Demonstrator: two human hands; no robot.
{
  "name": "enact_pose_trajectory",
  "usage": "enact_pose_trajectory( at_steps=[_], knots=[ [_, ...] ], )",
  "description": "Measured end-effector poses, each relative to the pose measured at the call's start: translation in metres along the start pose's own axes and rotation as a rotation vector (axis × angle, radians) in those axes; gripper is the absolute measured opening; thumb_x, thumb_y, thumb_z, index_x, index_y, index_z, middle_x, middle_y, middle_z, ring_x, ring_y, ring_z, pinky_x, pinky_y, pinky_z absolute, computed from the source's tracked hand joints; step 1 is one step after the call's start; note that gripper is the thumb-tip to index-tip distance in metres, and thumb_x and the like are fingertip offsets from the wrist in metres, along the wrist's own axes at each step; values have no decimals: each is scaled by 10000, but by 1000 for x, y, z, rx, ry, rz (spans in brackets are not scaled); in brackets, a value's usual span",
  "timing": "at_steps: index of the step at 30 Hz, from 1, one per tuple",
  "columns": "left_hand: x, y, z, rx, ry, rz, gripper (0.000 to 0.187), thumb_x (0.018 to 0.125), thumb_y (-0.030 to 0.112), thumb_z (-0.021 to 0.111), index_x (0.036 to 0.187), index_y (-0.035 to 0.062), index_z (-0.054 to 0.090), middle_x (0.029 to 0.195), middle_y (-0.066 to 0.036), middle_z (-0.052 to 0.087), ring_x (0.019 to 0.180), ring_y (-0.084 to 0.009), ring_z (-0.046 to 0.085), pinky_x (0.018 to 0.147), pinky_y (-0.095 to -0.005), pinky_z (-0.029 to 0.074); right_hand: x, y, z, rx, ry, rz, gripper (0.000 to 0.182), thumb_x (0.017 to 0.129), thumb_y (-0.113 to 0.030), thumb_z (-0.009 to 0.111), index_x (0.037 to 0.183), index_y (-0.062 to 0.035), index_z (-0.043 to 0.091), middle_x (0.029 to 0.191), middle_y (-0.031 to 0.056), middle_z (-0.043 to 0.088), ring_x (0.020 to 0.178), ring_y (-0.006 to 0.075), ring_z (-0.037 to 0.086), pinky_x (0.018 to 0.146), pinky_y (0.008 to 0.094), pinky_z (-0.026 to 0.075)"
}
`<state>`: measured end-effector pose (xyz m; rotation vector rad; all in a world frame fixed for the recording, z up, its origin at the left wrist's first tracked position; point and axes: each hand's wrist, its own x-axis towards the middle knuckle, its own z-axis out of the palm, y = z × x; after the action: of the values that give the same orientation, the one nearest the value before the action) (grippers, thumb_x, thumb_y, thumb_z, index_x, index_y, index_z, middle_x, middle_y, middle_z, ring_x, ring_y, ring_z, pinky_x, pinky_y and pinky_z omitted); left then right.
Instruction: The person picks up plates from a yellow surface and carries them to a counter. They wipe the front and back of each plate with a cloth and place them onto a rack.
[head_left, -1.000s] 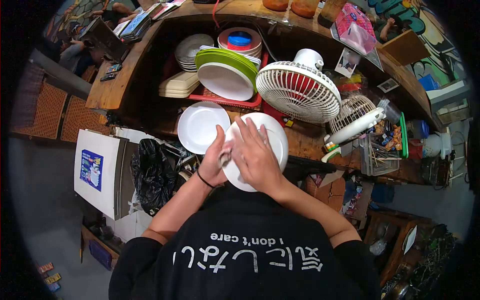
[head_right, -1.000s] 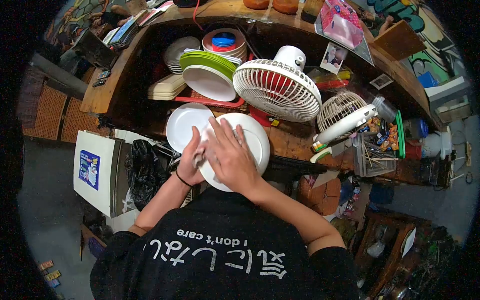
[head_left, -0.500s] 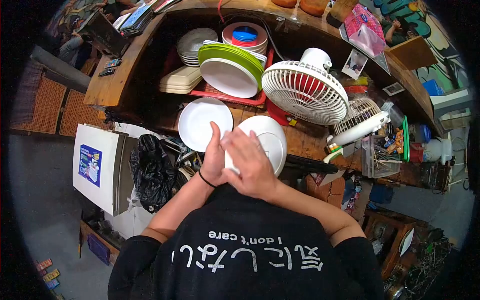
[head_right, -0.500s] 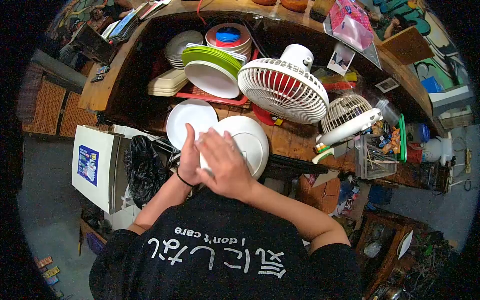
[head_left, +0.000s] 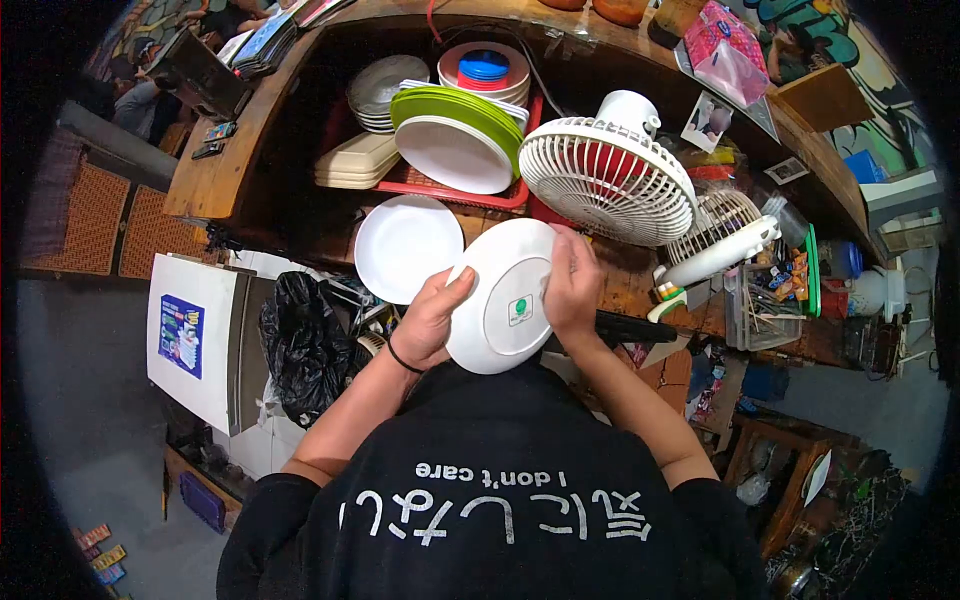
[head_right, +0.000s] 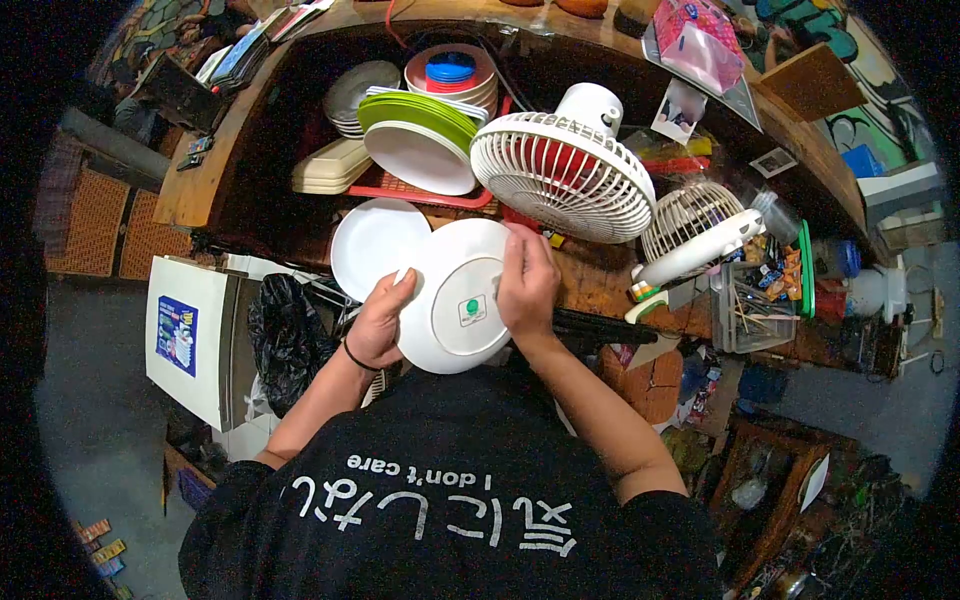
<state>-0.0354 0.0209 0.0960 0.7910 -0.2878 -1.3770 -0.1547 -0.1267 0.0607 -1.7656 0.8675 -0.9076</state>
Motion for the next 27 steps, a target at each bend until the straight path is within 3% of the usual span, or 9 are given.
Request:
enact_pose_trajectory(
  at_steps=[1, 5, 10, 12, 14, 17, 20, 23, 27],
  knots=[
    [-1, 3, 5, -28, 9, 17, 476, 981, 302, 513, 1298, -50, 472, 1181, -140, 618, 1038, -221, 637, 890, -347, 519, 2, 5, 5, 112, 67, 63, 317, 985, -220, 468, 979, 47, 640, 822, 163, 647, 774, 249, 617, 754, 359, 471],
    [-1, 6, -18, 139, -36, -19, 493, 968, 320, 536, 1283, -56, 491, 1183, -140, 621, 1039, -220, 637, 890, -343, 518, 19, -11, -12, 57, 48, 205, 384, 968, -259, 535, 748, 41, 629, 535, 111, 549, 496, 188, 478, 550, 361, 410],
    [7, 24, -27, 219, -150, -133, 632, 906, 459, 607, 1236, -74, 523, 1117, -137, 644, 988, -174, 649, 841, -320, 540, 30, -30, -16, -111, -108, -2, 369, 949, -241, 572, 703, 34, 591, 571, 163, 547, 485, 246, 476, 530, 374, 402],
    [13, 19, -22, 613, -86, -191, 502, 972, 417, 530, 1144, -50, 598, 1023, -61, 662, 904, -109, 615, 807, -283, 502, 28, -34, -11, -195, -197, -90, 357, 941, -235, 586, 701, 29, 584, 585, 175, 548, 483, 278, 491, 528, 384, 407],
    [17, 2, -13, 551, -53, -204, 461, 998, 385, 494, 1117, -44, 612, 974, -36, 660, 863, -96, 600, 779, -268, 489, 24, -40, 5, -244, -94, -324, 327, 930, -236, 603, 713, 7, 582, 641, 172, 584, 528, 334, 554, 521, 410, 415],
    [22, -18, -9, 340, 83, -55, 476, 1019, 403, 419, 1184, -17, 568, 1110, -71, 625, 990, -132, 588, 875, -292, 476, 11, -47, 20, -307, -81, -584, 184, 902, -204, 603, 890, -28, 652, 908, 136, 655, 902, 317, 631, 855, 480, 455],
    [17, -19, -8, 224, 160, 107, 593, 1017, 491, 329, 1336, 1, 429, 1298, -113, 527, 1190, -195, 521, 996, -335, 442, -20, -63, 17, -507, -372, -625, 430, 911, -263, 564, 1250, 2, 556, 1336, 163, 527, 1305, 327, 436, 1080, 545, 292],
    [14, -19, -8, 39, 157, 32, 744, 958, 606, 319, 1417, 20, 313, 1346, -139, 481, 1230, -220, 501, 1014, -375, 446, -29, -59, 11, -477, -457, -598, 490, 881, -215, 588, 1320, -17, 498, 1414, 158, 444, 1365, 331, 358, 1097, 565, 252],
    [11, -8, 1, 57, 144, 38, 679, 993, 513, 343, 1367, -52, 386, 1268, -151, 559, 1132, -239, 583, 945, -391, 497, 0, -46, 4, -619, -287, -531, 536, 919, -250, 550, 1376, 7, 440, 1419, 184, 439, 1352, 318, 380, 1116, 525, 259]
  ],
)
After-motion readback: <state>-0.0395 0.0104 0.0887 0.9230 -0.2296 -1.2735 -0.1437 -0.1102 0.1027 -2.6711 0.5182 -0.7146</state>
